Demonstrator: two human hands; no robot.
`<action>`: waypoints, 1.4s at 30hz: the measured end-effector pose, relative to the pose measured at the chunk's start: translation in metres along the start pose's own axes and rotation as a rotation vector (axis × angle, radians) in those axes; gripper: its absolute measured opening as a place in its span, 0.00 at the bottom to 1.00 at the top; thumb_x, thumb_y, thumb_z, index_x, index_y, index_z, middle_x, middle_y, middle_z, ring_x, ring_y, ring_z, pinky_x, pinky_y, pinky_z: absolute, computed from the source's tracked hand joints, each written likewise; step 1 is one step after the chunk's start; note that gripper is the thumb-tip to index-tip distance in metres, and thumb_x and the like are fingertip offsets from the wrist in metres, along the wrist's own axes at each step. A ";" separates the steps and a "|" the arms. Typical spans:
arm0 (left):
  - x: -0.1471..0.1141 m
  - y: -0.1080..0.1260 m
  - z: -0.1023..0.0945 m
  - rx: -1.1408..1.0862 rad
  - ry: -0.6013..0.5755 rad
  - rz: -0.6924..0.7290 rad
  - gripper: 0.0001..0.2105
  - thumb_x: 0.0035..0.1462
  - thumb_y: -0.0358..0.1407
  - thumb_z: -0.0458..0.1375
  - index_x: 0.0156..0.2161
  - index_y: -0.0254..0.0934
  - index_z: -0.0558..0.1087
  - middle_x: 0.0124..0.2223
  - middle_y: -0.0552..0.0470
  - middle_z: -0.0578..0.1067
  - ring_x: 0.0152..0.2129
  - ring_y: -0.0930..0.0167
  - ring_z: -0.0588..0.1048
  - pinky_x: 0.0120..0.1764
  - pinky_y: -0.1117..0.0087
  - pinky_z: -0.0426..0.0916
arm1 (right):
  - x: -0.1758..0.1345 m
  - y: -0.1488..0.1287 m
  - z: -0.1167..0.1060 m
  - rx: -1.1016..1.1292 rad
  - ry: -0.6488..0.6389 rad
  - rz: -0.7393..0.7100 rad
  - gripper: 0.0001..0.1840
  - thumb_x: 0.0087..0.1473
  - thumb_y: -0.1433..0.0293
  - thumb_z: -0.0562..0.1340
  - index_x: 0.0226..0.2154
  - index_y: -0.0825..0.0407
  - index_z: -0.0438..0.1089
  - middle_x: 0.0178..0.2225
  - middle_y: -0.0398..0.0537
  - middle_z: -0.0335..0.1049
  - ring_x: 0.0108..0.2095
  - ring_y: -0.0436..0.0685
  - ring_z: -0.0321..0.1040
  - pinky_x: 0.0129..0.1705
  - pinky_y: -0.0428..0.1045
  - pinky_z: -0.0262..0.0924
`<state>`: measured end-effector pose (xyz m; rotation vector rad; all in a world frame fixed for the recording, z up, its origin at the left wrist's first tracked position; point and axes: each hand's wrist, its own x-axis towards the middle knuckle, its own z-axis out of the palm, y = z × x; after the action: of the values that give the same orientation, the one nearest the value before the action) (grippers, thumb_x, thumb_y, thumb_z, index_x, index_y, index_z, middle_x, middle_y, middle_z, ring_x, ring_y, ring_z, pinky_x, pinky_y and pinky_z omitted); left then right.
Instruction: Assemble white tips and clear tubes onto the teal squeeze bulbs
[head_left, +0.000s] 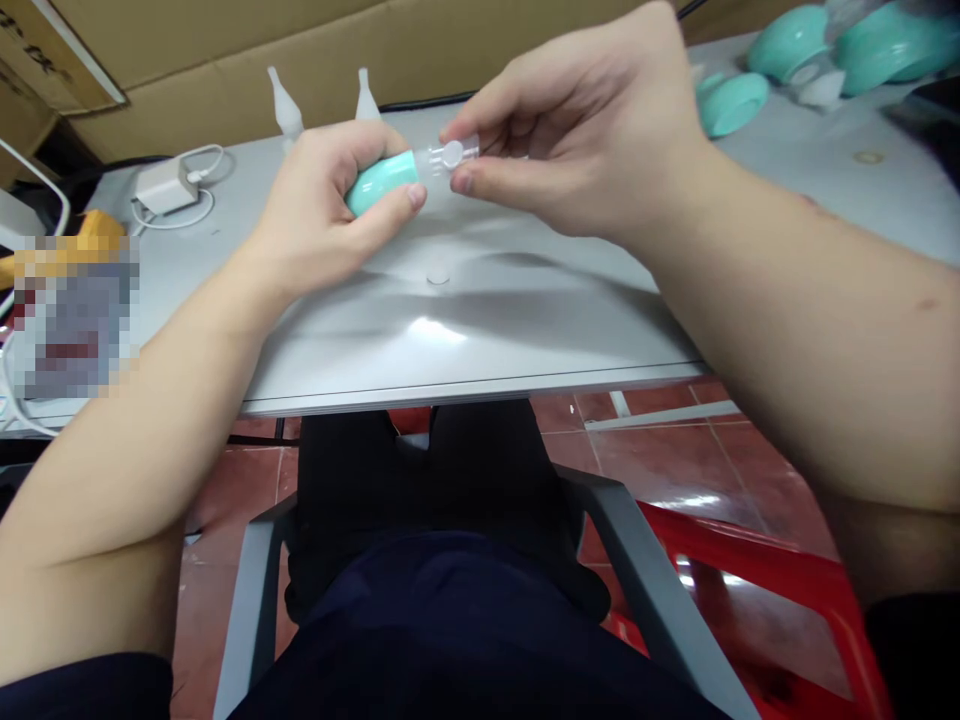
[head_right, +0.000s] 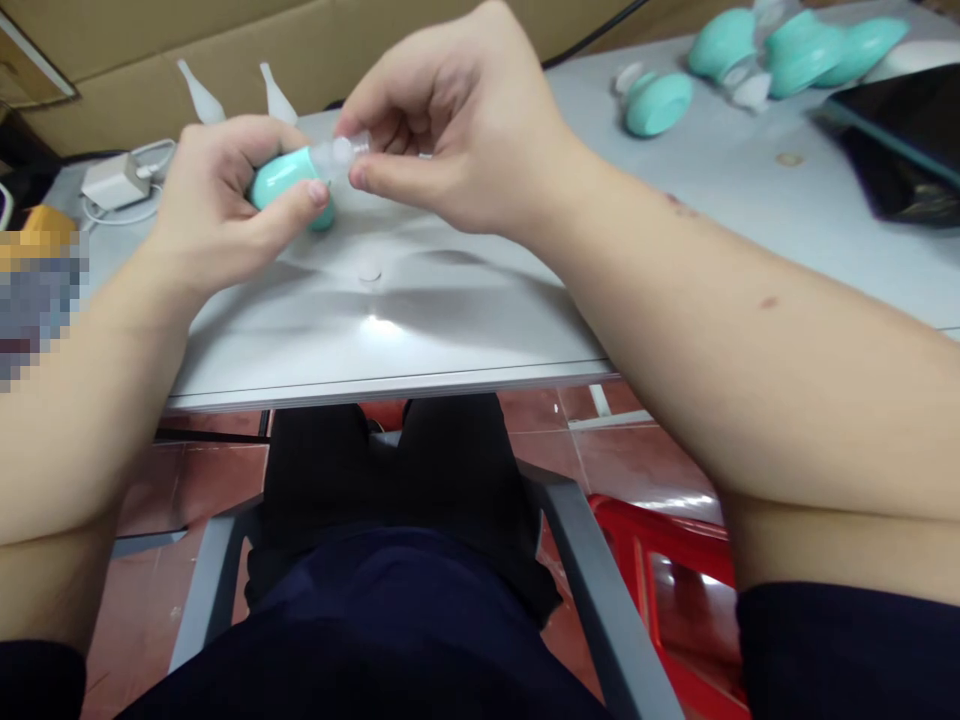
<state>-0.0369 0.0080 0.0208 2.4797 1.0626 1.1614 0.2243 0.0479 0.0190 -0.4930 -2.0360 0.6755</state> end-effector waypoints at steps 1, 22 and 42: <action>0.000 -0.002 0.001 0.023 0.013 0.021 0.19 0.63 0.56 0.67 0.34 0.44 0.72 0.29 0.52 0.67 0.28 0.69 0.60 0.35 0.57 0.59 | 0.000 0.001 0.001 0.014 -0.009 0.013 0.17 0.57 0.58 0.78 0.45 0.49 0.88 0.40 0.41 0.83 0.37 0.47 0.74 0.45 0.46 0.73; -0.007 0.001 0.007 0.114 0.055 0.114 0.19 0.68 0.58 0.64 0.41 0.43 0.75 0.38 0.47 0.77 0.36 0.62 0.72 0.45 0.56 0.67 | -0.007 -0.006 0.009 0.176 -0.001 0.003 0.11 0.56 0.65 0.81 0.42 0.49 0.87 0.38 0.38 0.85 0.36 0.45 0.80 0.40 0.43 0.76; -0.002 0.006 -0.008 0.156 -0.124 -0.118 0.23 0.61 0.63 0.67 0.37 0.43 0.75 0.32 0.50 0.73 0.30 0.67 0.64 0.35 0.57 0.58 | 0.003 0.001 0.001 0.030 -0.186 0.166 0.20 0.50 0.69 0.85 0.39 0.57 0.80 0.26 0.42 0.76 0.25 0.46 0.71 0.26 0.43 0.61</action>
<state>-0.0409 0.0017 0.0277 2.5262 1.2890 0.9101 0.2217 0.0503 0.0196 -0.6060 -2.1710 0.8785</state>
